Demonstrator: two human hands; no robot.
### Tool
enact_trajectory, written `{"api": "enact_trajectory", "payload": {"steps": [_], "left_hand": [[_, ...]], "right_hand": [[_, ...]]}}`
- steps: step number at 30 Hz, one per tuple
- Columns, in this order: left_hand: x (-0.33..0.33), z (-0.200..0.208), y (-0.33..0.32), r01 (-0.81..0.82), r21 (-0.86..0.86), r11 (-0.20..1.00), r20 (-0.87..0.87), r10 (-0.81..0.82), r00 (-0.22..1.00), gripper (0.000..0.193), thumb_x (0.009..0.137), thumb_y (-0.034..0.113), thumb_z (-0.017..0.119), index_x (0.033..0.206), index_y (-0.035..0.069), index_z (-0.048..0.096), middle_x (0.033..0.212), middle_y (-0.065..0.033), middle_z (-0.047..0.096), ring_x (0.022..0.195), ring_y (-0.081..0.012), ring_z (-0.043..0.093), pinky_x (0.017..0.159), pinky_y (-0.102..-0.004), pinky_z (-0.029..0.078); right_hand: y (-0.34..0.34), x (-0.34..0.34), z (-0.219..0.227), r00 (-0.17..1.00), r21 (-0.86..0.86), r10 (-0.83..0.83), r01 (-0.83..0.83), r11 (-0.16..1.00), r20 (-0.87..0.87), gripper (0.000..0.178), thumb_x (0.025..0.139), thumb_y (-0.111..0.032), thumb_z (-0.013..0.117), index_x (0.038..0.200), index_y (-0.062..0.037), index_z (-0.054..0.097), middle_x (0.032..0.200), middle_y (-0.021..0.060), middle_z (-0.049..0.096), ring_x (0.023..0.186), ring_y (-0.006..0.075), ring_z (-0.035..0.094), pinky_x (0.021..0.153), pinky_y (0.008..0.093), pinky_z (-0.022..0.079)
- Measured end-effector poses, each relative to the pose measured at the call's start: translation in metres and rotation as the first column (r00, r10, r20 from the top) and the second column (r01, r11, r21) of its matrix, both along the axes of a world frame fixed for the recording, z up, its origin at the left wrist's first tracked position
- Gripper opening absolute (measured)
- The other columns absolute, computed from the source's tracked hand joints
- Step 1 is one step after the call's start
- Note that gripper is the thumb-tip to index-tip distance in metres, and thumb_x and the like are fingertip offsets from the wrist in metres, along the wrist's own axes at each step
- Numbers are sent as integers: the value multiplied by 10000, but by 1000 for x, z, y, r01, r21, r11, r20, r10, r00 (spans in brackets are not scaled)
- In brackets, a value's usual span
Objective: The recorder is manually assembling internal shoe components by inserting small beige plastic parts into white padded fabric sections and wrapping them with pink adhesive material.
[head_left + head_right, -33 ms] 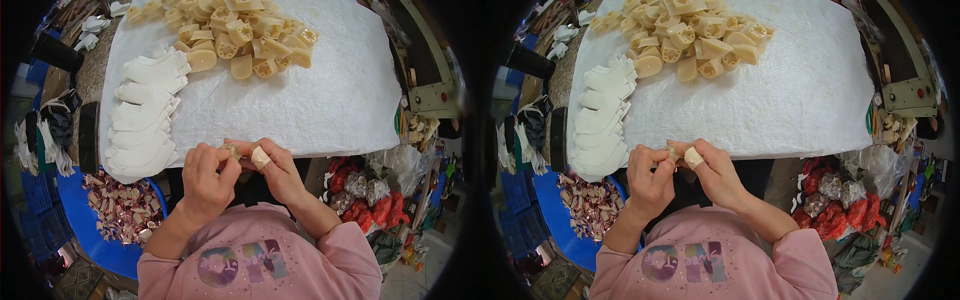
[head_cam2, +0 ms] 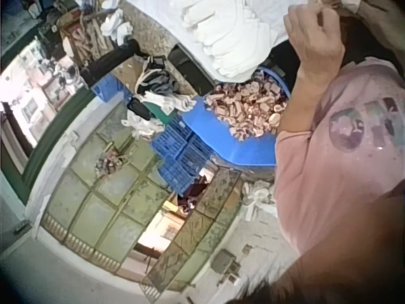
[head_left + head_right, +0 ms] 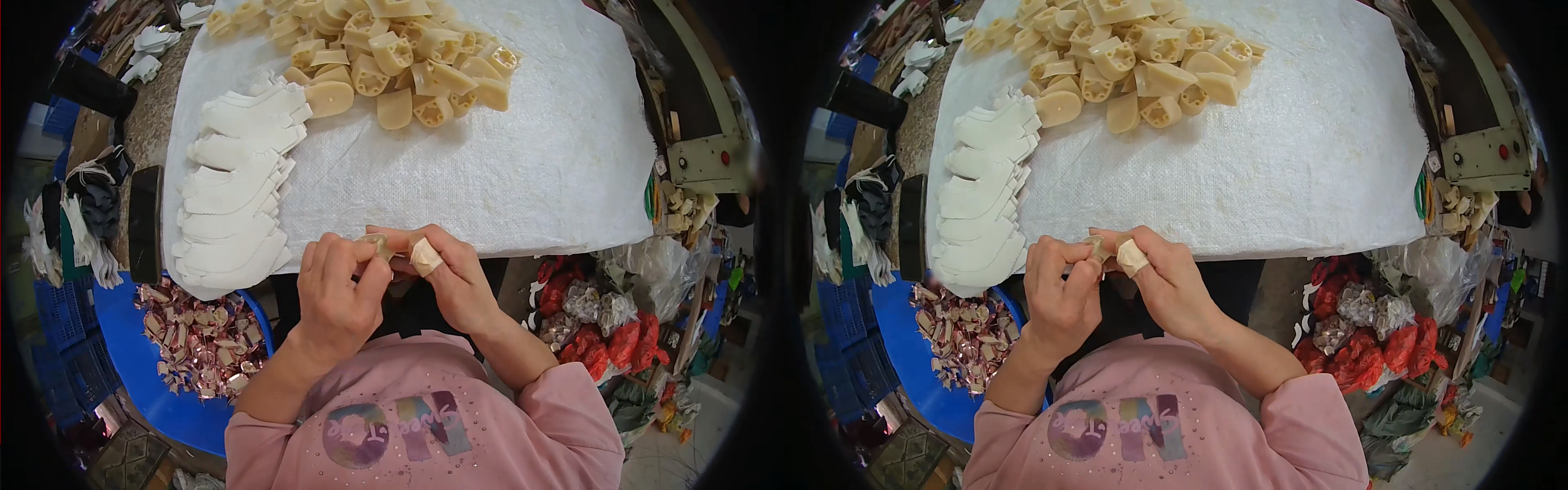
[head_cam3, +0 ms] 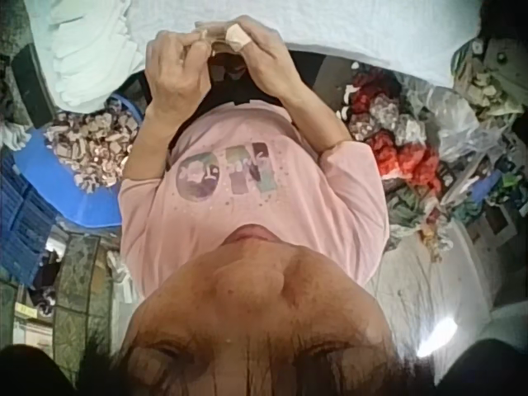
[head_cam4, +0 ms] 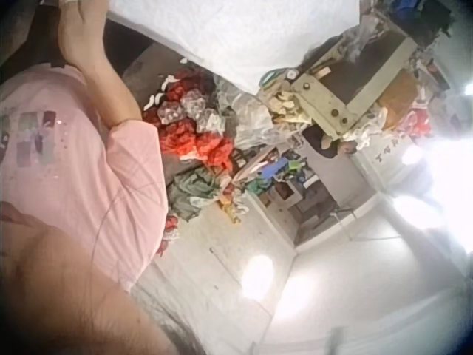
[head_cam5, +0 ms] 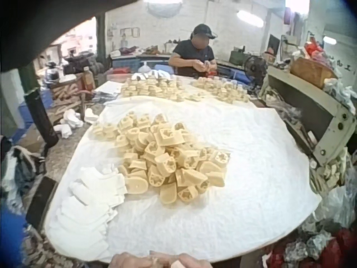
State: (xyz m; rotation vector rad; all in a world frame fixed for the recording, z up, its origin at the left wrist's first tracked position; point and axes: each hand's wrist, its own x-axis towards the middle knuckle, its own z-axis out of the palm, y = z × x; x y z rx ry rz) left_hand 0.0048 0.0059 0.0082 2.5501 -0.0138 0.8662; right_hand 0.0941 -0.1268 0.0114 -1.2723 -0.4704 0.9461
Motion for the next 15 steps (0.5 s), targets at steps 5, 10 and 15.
{"api": "enact_trajectory", "payload": {"steps": [5,10,15], "left_hand": [[0,-2,1,49,-419,907,90,-12,996,212,628,-142,628,732,2,512,862,-119,564,748,-260,579,602,-324,469],[-2,-3,0,262,-589,764,191,-184,964,205,654,-179,610,730,-26,496,901,-150,590,830,-275,620,667,-303,513],[1,-4,0,318,-481,817,185,-260,948,182,678,-175,594,720,-37,484,913,-160,590,826,-261,621,660,-288,507]], "right_hand": [[-3,26,0,1000,50,8,-8,999,0,334,963,-228,463,1188,16,498,1066,134,622,966,181,602,830,307,494],[0,46,-6,937,112,316,-301,947,-147,412,782,-88,712,1138,10,530,1034,105,625,942,158,604,816,296,514],[2,48,-6,942,81,331,-335,939,51,408,782,-75,703,1141,10,529,1016,119,630,924,152,608,790,282,521]]}}
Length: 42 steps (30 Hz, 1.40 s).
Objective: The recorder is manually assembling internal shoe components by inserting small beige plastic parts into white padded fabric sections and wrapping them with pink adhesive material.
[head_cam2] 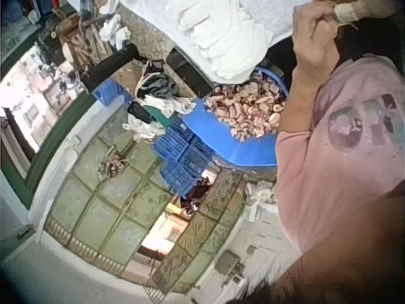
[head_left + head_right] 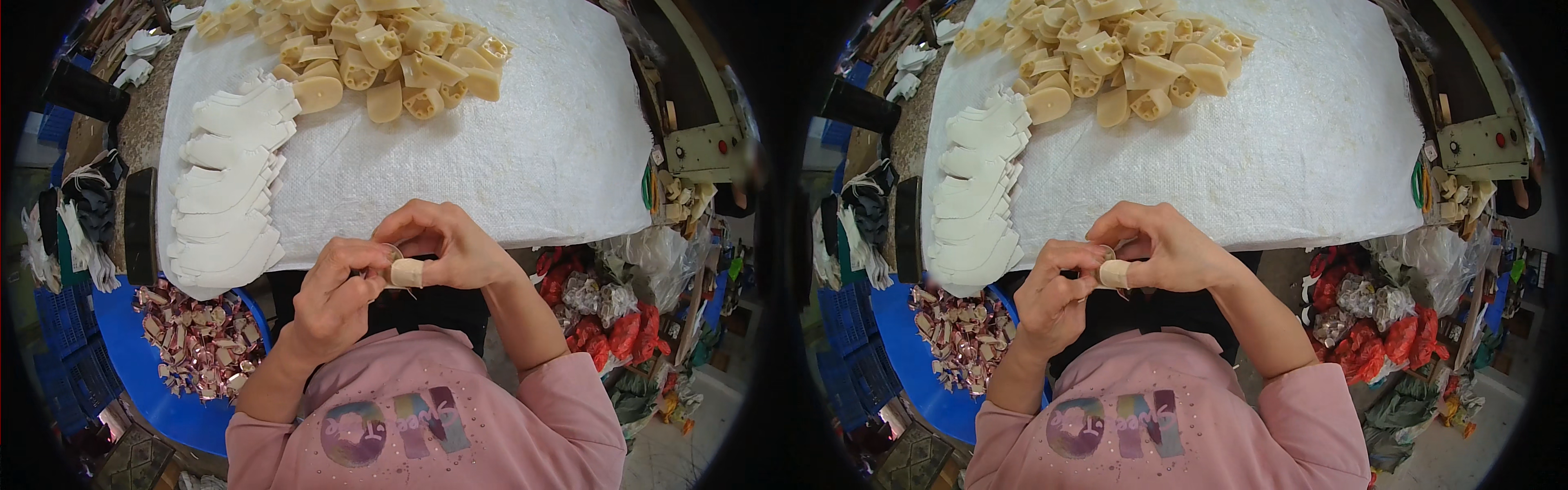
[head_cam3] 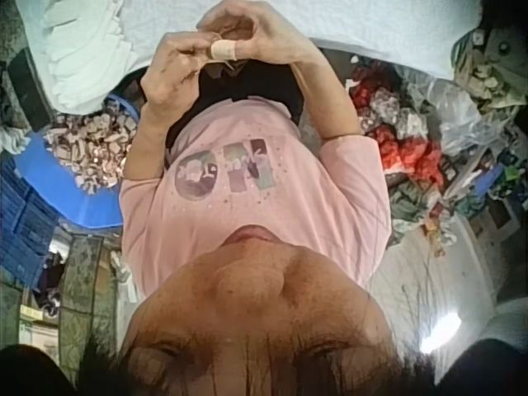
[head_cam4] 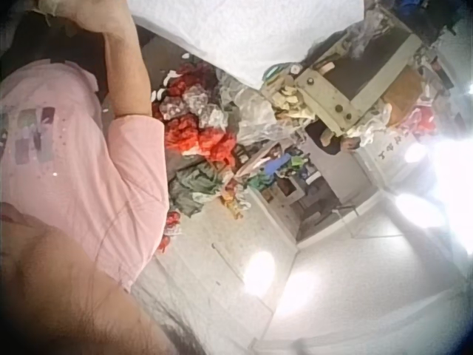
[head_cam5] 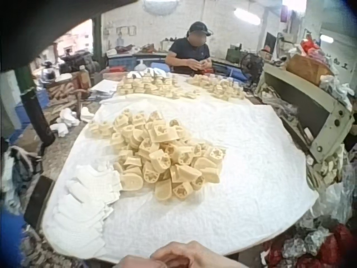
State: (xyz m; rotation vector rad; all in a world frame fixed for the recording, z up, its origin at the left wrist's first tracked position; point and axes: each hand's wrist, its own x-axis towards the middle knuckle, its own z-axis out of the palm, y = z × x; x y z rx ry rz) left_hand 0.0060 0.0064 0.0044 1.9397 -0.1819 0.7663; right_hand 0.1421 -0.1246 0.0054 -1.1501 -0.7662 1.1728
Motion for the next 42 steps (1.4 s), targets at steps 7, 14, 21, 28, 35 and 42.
{"api": "enact_trajectory", "payload": {"steps": [7,14,21,28,35,42], "left_hand": [[-1,-9,2,-89,-60,994,-104,82,991,163,744,-122,612,774,-12,496,925,-165,589,826,-229,606,670,-284,494],[1,-7,-7,-200,-547,813,-162,131,978,98,833,-13,631,893,-15,554,978,-156,592,875,-179,588,760,-284,489],[1,-12,-13,-190,-642,743,-221,58,973,101,810,-40,639,895,-34,585,998,-146,596,904,-166,596,774,-257,496],[2,-3,-13,-254,-617,745,-307,70,949,104,811,18,664,884,-19,600,994,-135,595,878,-159,591,763,-250,495],[4,3,1,-225,-203,953,-194,186,963,133,781,125,712,820,32,626,1073,-118,528,963,-206,494,776,-320,431],[0,-7,5,-209,167,963,32,207,978,90,742,73,716,798,54,649,1056,-107,507,949,-249,501,772,-335,429]], "right_hand": [[5,0,-3,999,-94,-49,49,994,6,472,850,-152,647,1264,-26,460,1036,145,649,895,145,618,748,272,520],[-2,5,-5,831,179,-184,104,978,525,414,856,-172,608,1244,-68,510,1086,132,607,992,205,528,870,340,414],[14,-19,-10,761,259,-367,265,929,535,175,767,-3,571,925,-66,527,939,76,490,917,263,429,821,342,367],[15,-15,0,527,294,-391,260,920,755,153,731,1,578,860,-68,535,917,73,521,914,283,436,795,379,354],[5,-15,-2,839,302,-367,257,918,402,119,827,-170,564,878,-63,578,928,36,552,919,223,470,845,341,365],[3,-6,13,976,-124,-195,182,975,-100,345,759,-98,706,1076,-31,584,988,61,606,878,171,590,764,293,487]]}}
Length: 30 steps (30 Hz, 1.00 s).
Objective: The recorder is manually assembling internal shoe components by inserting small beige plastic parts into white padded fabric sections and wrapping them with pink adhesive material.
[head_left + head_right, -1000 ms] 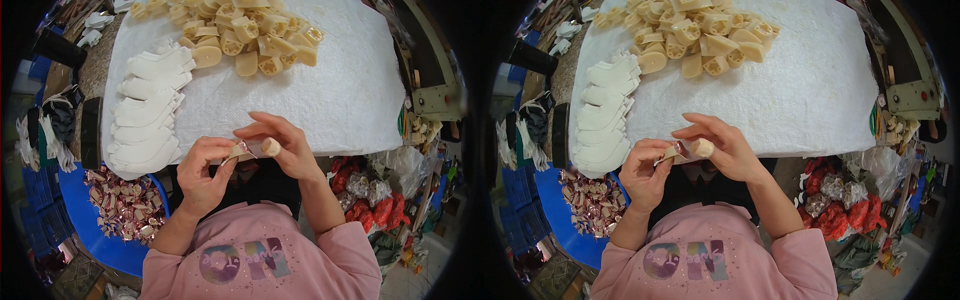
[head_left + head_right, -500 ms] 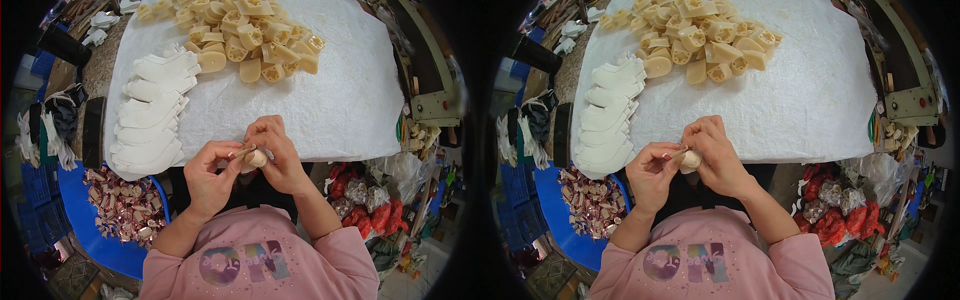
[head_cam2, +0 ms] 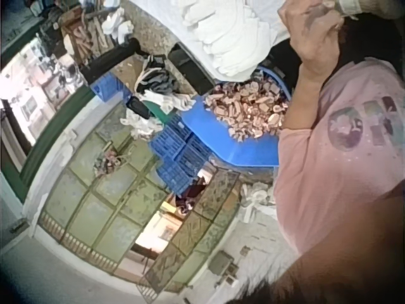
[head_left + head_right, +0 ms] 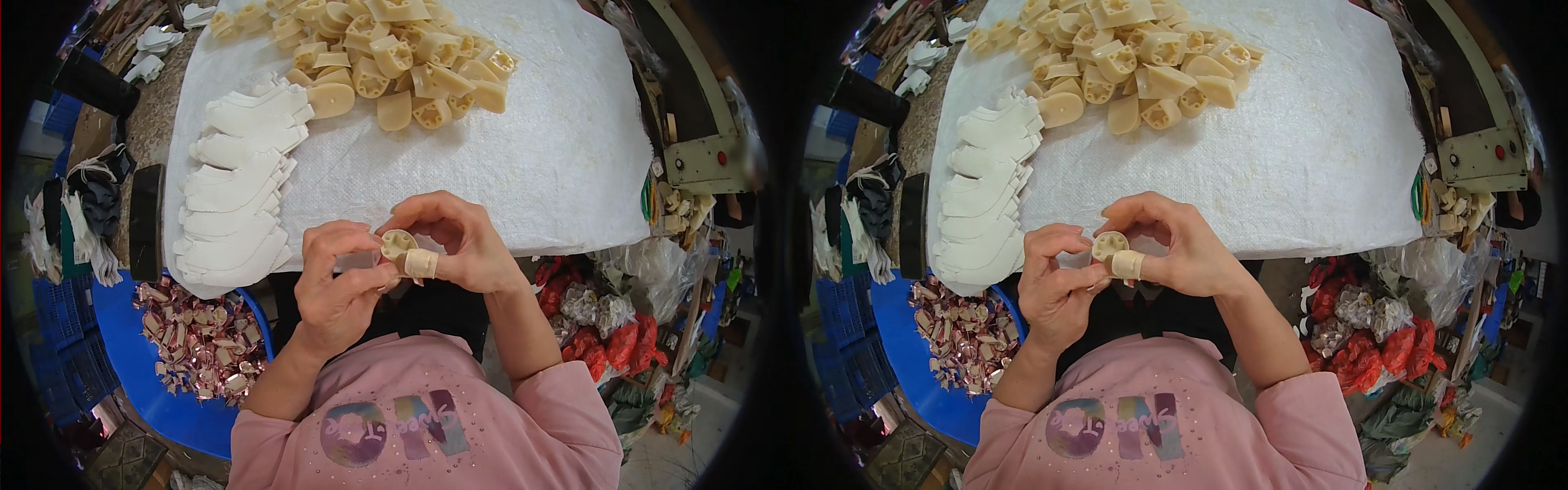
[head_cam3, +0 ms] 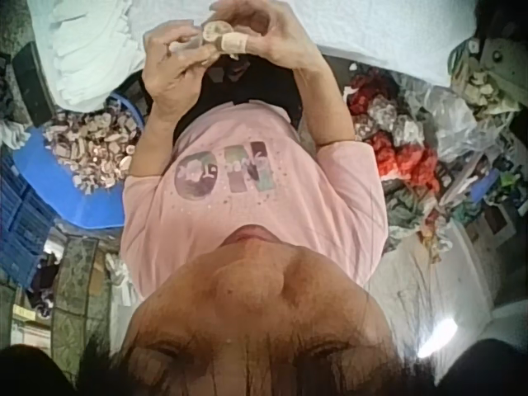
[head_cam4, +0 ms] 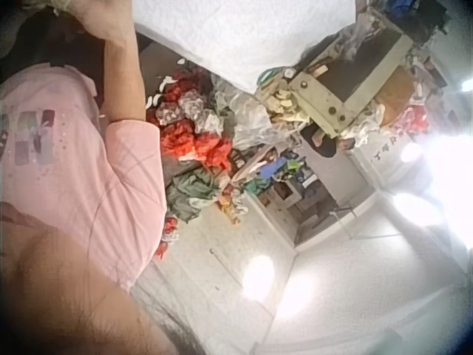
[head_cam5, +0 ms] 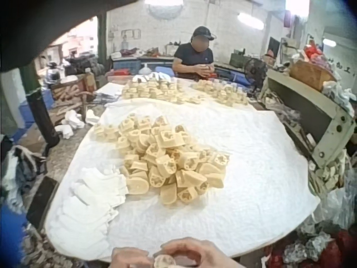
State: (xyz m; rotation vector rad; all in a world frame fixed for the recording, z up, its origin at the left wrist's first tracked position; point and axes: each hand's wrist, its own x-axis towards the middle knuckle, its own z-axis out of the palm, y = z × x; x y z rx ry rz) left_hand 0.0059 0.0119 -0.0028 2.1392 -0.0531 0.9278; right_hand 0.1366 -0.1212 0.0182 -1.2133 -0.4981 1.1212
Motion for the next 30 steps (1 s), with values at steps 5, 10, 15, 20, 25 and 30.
{"api": "enact_trajectory", "payload": {"steps": [5,10,15,20,25,30], "left_hand": [[-6,-1,-3,119,-704,700,-80,-245,966,582,889,391,544,1301,7,402,1166,-113,450,973,-180,494,796,-281,414],[1,6,-7,107,-957,268,-73,-581,811,619,923,385,432,1359,-16,252,1137,-104,468,892,-136,504,794,-263,417],[0,5,-19,16,-909,417,-164,-394,904,514,919,301,396,1329,16,274,1041,-97,508,864,-131,516,767,-260,427],[1,5,-26,124,-923,365,-36,-402,915,568,966,402,335,1356,7,212,990,-102,490,750,-114,505,647,-231,428],[7,15,-37,72,-773,631,-134,-272,953,710,938,548,303,1341,-33,234,1080,-94,483,934,-124,498,790,-233,411],[5,5,-41,8,-780,626,-157,-207,966,591,957,477,321,1261,-31,306,1074,-96,463,938,-113,474,806,-240,394]], "right_hand": [[3,3,-6,723,243,-161,-10,970,672,409,698,-60,734,1080,-40,592,982,80,626,871,194,615,757,295,496],[6,-14,-21,770,328,-221,17,944,598,446,674,-81,753,1088,-65,588,991,78,625,832,219,595,745,314,490],[6,-26,-18,564,281,-255,42,959,785,396,735,-119,710,1100,-82,561,1087,75,538,997,275,474,848,364,397],[9,-24,-12,964,171,-190,159,972,187,212,868,-152,574,1058,-59,569,954,57,507,767,151,572,534,226,490],[11,-20,-9,995,153,26,-40,987,93,177,923,-194,494,942,-41,580,913,53,519,517,83,541,393,185,451],[16,-34,-28,919,342,-185,60,938,348,199,930,-247,521,951,-59,581,935,73,529,799,188,554,671,284,471]]}}
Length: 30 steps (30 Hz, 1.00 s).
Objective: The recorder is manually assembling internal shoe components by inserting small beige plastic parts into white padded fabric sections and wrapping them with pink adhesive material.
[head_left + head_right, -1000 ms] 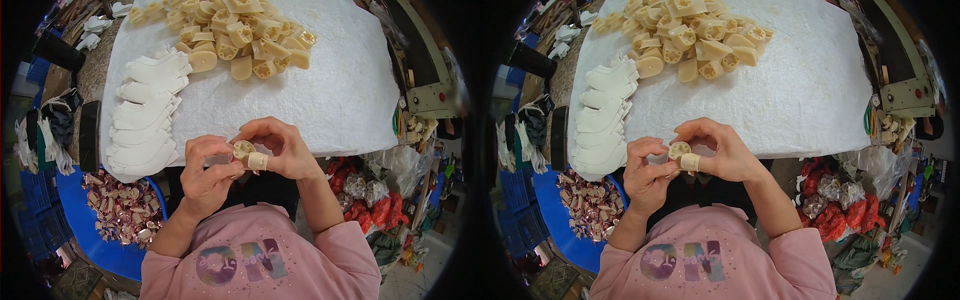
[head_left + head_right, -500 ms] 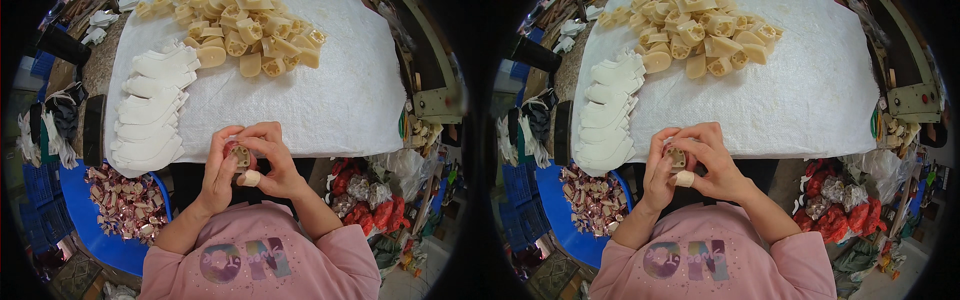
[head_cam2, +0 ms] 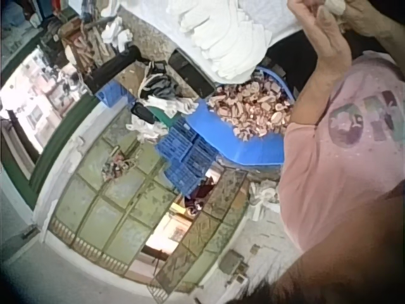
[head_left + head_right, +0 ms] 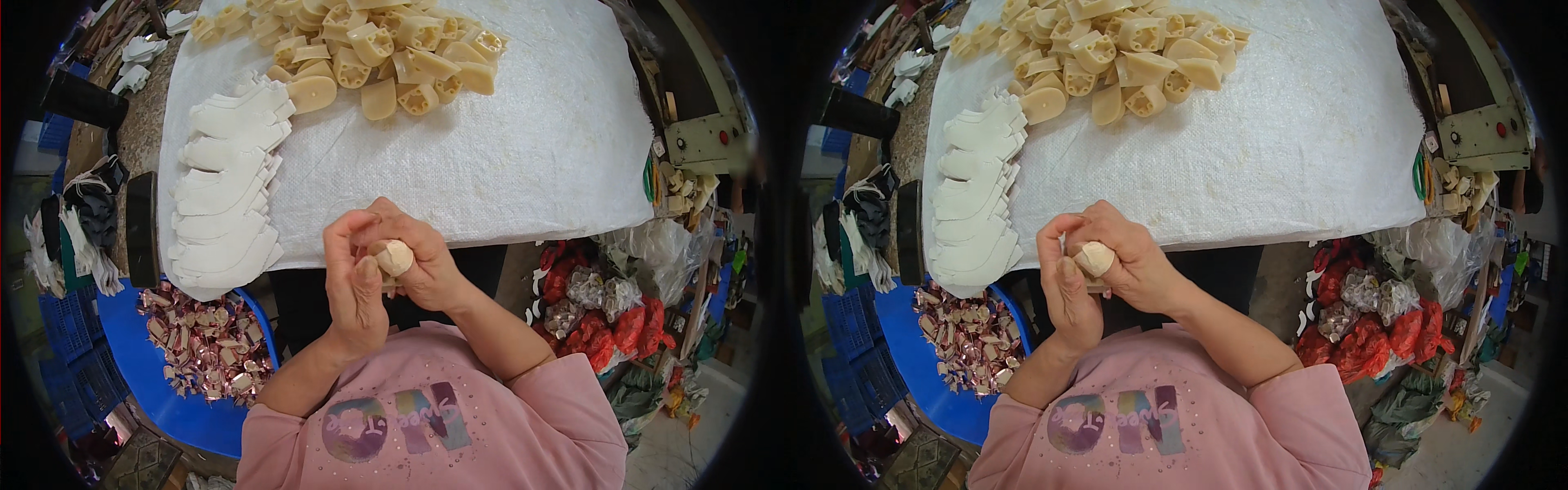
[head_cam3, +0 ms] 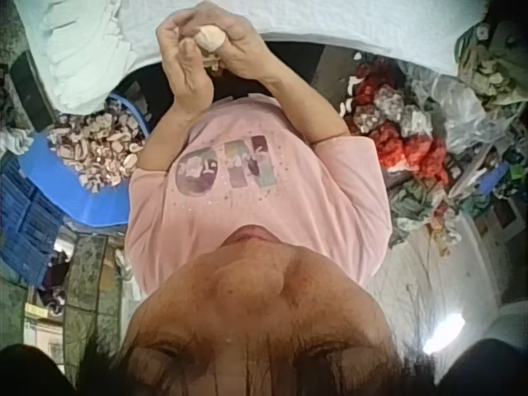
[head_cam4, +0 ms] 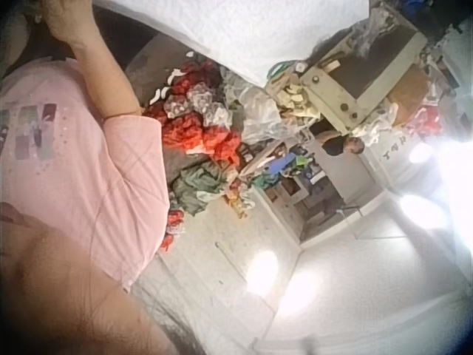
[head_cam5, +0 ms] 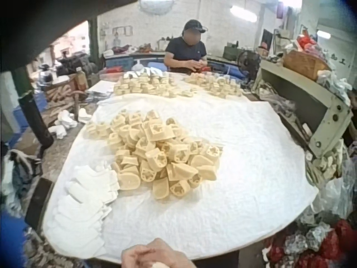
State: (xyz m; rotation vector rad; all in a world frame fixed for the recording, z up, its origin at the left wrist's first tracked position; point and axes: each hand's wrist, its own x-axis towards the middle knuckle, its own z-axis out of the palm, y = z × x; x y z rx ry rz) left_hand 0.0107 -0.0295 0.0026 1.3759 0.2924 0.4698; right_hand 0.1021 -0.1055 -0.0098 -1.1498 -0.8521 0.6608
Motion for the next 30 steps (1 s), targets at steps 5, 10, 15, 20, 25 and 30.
{"api": "enact_trajectory", "payload": {"steps": [5,10,15,20,25,30], "left_hand": [[8,-3,7,-190,-41,981,7,191,982,375,944,242,376,1234,6,347,1056,-90,466,921,-113,473,822,-247,392],[7,1,2,-184,-64,981,47,187,981,357,950,246,362,1220,13,373,1065,-88,467,958,-115,461,843,-255,391],[7,-2,0,-182,51,982,62,179,982,371,953,253,363,1247,27,359,1059,-81,475,945,-111,473,823,-249,398],[7,-6,15,57,-289,956,127,-21,992,616,927,520,293,1364,90,244,958,-87,533,762,-147,517,621,-273,435],[4,-1,27,157,-313,937,141,-117,983,842,842,723,256,1401,99,167,901,-96,551,686,-159,525,583,-273,440],[-3,-9,30,38,506,862,14,-53,998,994,826,731,286,1375,-73,89,882,-144,558,760,-213,560,691,-319,470]], "right_hand": [[6,-18,-9,993,95,-112,108,990,44,363,963,-263,405,1258,-56,452,1168,144,496,1013,268,478,897,350,369],[5,-22,-3,988,102,-147,141,985,57,319,934,-133,396,1236,-56,462,1150,134,490,1010,265,483,895,341,372],[5,-18,-5,970,125,-199,182,975,140,304,906,-96,415,1199,-53,485,1077,110,508,962,227,502,858,321,393],[-5,-1,6,917,-136,59,-122,983,-394,336,946,-216,428,1240,-66,491,966,80,482,812,133,504,706,267,436],[-7,10,13,972,-120,-230,235,965,57,387,941,-337,477,1198,-53,526,789,36,494,651,133,498,576,279,430],[-8,15,42,835,-409,3,266,873,550,281,802,-247,670,934,-14,585,766,105,552,684,213,564,626,298,463]]}}
